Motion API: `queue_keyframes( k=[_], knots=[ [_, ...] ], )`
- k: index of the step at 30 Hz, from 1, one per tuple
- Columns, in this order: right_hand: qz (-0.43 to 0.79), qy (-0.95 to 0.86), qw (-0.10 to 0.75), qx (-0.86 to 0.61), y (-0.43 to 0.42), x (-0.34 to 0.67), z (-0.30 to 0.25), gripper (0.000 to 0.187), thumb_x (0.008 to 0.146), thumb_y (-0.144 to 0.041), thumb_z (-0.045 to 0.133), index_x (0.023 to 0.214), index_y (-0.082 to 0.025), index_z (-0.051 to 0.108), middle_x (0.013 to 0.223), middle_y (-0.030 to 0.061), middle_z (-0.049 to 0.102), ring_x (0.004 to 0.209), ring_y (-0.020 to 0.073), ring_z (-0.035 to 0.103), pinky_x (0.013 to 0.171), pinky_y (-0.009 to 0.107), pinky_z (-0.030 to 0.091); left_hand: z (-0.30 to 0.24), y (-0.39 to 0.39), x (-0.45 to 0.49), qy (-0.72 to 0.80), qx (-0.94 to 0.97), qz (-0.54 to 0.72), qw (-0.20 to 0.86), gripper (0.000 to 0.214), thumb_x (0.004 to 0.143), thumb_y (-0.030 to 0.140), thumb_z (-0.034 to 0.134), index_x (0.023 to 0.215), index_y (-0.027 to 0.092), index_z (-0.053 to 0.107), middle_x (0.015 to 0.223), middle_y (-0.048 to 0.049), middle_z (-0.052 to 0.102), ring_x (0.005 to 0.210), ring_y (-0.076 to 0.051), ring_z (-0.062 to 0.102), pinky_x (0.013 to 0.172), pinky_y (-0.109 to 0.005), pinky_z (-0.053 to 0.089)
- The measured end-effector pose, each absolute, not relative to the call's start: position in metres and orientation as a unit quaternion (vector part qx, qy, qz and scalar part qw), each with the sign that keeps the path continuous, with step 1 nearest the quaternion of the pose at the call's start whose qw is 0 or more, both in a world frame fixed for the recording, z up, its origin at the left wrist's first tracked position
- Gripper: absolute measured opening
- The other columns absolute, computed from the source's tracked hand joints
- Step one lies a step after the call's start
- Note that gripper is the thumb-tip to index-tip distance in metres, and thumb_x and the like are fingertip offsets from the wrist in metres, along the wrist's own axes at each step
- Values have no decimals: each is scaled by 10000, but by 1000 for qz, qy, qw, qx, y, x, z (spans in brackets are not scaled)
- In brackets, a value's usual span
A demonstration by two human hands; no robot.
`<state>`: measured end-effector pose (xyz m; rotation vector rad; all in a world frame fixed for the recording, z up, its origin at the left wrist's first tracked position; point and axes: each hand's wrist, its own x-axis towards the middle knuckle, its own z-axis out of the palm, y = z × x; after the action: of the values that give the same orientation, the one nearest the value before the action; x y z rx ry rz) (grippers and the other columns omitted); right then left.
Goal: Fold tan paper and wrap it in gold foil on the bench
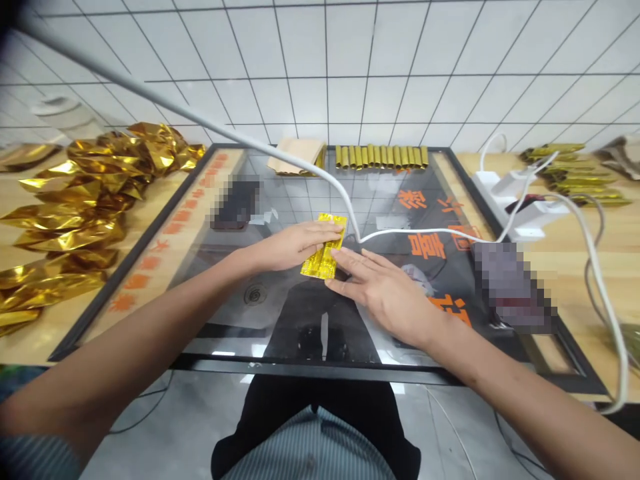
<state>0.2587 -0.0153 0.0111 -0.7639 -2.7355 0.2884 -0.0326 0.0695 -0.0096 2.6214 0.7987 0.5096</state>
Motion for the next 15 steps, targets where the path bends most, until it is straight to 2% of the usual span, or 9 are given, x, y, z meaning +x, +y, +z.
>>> queue_keyframes(
  k=[5,8,10,15],
  knots=[
    [132,-908,197,-344,26,238,26,700,1020,-80,478,1618,-435,561,1709,-46,501,1525,308,563,1250,610,511,-8,63,-29,276,924,217,153,445,1095,114,408,1434,204,682,1586,-111,648,1509,-233,584,1291,-521,459],
    [152,-885,226,-379,62,223,24,588,1061,-177,474,1578,-415,622,1641,-52,587,1513,308,577,1291,577,476,-6,60,-30,284,920,233,136,415,1097,141,432,1417,173,694,1532,-130,683,1480,-248,610,1266,-502,495],
    [153,-884,229,-378,79,216,18,557,1064,-206,477,1572,-364,639,1647,-22,587,1502,311,589,1294,567,470,-7,59,-34,308,908,257,121,424,1084,129,437,1424,142,690,1546,-143,673,1506,-255,588,1283,-499,479],
    [137,-879,238,-391,88,213,-4,553,1077,-206,444,1572,-360,636,1683,-14,549,1536,295,550,1287,585,466,-11,56,-45,362,884,282,85,407,1082,133,465,1402,138,715,1498,-128,716,1474,-258,625,1265,-500,503]
  ],
)
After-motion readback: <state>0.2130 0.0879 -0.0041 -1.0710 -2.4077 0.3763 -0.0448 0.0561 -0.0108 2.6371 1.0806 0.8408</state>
